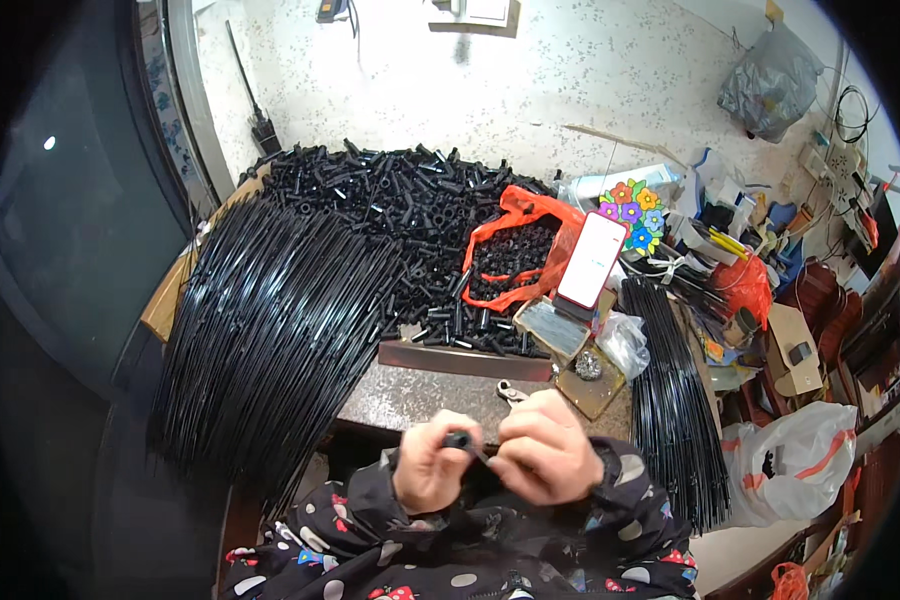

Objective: Cutting, organizing, and bundling black wire harnesses at a workbench.

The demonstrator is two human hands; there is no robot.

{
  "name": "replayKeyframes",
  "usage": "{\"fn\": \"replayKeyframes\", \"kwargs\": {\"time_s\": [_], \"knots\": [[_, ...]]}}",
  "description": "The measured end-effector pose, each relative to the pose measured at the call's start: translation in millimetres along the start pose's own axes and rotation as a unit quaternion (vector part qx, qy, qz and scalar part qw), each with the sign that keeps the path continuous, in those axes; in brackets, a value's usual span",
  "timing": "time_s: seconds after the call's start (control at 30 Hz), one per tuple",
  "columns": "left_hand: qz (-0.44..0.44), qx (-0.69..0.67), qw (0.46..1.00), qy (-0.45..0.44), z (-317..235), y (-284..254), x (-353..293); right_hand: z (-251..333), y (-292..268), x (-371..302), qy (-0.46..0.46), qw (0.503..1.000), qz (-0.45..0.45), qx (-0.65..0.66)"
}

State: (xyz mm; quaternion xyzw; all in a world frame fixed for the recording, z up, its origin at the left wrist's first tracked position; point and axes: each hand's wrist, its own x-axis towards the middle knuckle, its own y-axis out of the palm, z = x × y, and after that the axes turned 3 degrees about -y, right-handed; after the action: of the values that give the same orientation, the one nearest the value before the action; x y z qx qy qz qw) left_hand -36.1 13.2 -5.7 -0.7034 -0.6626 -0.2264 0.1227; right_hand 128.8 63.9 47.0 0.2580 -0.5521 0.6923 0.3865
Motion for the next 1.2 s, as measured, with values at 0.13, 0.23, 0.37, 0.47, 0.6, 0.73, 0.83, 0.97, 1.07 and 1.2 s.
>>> {"fn": "replayKeyframes", "kwargs": {"time_s": [0.13,0.23,0.37,0.47,0.6,0.73,0.83,0.97,1.07,1.2], "knots": [[-0.036,-0.055,0.998,-0.015,7,-18,15,-106,-31,-37,0.098,0.958,-0.082,-0.258],[0.023,-0.004,0.998,-0.066,3,-23,20,-177,-45,-58,0.226,0.863,-0.028,-0.451],[0.05,-0.014,0.994,-0.093,10,-23,28,-221,-48,-65,0.238,0.806,0.027,-0.541],[0.034,0.017,0.989,-0.142,12,-27,33,-240,-43,-65,0.235,0.793,0.058,-0.559],[0.036,0.01,0.988,-0.147,16,-27,38,-250,-42,-62,0.235,0.788,0.048,-0.567],[0.036,-0.003,0.988,-0.151,21,-26,40,-240,-47,-58,0.231,0.778,0.046,-0.582],[0.051,-0.005,0.994,-0.096,23,-30,38,-209,-48,-49,0.207,0.828,0.001,-0.522],[0.019,-0.03,0.993,-0.115,23,-44,28,-123,-21,-57,0.256,0.929,0.015,-0.268],[0.009,-0.028,0.994,-0.109,28,-49,22,-62,5,-107,0.307,0.912,0.162,-0.217],[0.064,-0.024,0.992,-0.102,14,-35,26,-24,23,-154,0.339,0.825,0.271,-0.362]]}}
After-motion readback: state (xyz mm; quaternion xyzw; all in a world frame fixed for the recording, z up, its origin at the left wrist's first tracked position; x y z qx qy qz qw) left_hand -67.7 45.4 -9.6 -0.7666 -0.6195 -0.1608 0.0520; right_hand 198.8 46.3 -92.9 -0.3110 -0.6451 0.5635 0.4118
